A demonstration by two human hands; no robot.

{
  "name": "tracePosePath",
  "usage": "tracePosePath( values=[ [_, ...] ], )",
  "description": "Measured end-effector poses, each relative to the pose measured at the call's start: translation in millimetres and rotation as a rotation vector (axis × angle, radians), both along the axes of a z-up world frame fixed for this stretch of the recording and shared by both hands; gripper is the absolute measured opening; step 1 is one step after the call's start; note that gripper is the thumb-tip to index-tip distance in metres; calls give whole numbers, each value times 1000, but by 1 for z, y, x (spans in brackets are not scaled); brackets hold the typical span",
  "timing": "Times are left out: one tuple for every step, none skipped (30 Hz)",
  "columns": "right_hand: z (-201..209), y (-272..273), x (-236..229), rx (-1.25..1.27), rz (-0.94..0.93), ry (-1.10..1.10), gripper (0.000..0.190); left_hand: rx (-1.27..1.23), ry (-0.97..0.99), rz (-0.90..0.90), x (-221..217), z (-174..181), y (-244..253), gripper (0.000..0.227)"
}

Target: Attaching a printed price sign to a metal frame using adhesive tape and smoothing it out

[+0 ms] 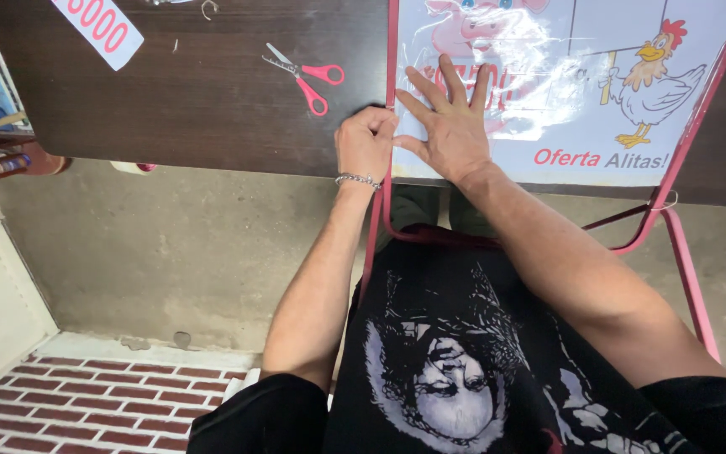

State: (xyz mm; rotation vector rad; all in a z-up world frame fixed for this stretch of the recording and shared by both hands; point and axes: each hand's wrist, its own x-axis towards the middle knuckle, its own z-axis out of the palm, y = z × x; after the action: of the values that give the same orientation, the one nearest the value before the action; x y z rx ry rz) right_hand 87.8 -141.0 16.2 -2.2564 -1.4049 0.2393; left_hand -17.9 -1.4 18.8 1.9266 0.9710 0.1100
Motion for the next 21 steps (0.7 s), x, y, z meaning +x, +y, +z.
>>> tracePosePath(
  values=[
    [0, 0, 0, -3, 4, -1, 80, 2, 8, 3, 0, 0, 0, 8],
    [0, 0, 0, -6, 8, -3, 79, 4, 14, 6, 1, 0, 0, 8],
    [0, 0, 1, -5, 8, -3, 79, 5, 13, 6, 1, 1, 0, 8],
    [0, 0, 1, 4, 7, -7, 78, 6, 5, 7, 2, 1, 0, 9],
    [0, 0, 1, 13, 5, -10, 78, 7, -3, 9, 2, 2, 0, 10],
    [0, 0, 1, 13, 5, -9, 78, 7, -2, 8, 2, 2, 0, 10],
    [0, 0, 1, 12, 6, -5, 78, 5, 10, 8, 2, 2, 0, 10],
    [1, 1, 1, 12, 8, 0, 78, 3, 21, 8, 2, 1, 0, 11],
    [1, 1, 1, 12, 7, 0, 78, 3, 22, 7, 3, 4, 1, 11],
    [1, 0, 1, 12, 7, 7, 78, -15, 26, 10, 3, 6, 1, 11],
    [1, 0, 1, 12, 7, 13, 78, -34, 31, 13, 4, 8, 1, 12],
    [1, 0, 1, 12, 7, 14, 78, -34, 31, 12, 3, 6, 2, 12],
    [0, 0, 1, 16, 7, 13, 78, -30, 25, 10, 3, 5, 2, 11],
    [-1, 0, 1, 19, 8, 12, 78, -26, 18, 8, 2, 3, 2, 11],
    [-1, 0, 1, 19, 7, 13, 78, -26, 19, 7, 3, 4, 2, 11],
    [-1, 0, 1, 21, 5, 11, 77, -27, 30, 11, 3, 5, 2, 10],
    [-1, 0, 1, 23, 3, 10, 76, -28, 42, 15, 4, 5, 2, 10],
    [-2, 0, 1, 23, 2, 11, 76, -28, 43, 13, 4, 5, 2, 10],
    [-2, -1, 1, 13, 7, 12, 74, -46, 63, 30, 4, 5, 2, 10],
    [-3, -1, 2, 3, 10, 12, 73, -63, 82, 46, 5, 5, 2, 11],
    [-3, -1, 1, 4, 8, 12, 73, -63, 83, 44, 5, 6, 3, 11]
  ],
)
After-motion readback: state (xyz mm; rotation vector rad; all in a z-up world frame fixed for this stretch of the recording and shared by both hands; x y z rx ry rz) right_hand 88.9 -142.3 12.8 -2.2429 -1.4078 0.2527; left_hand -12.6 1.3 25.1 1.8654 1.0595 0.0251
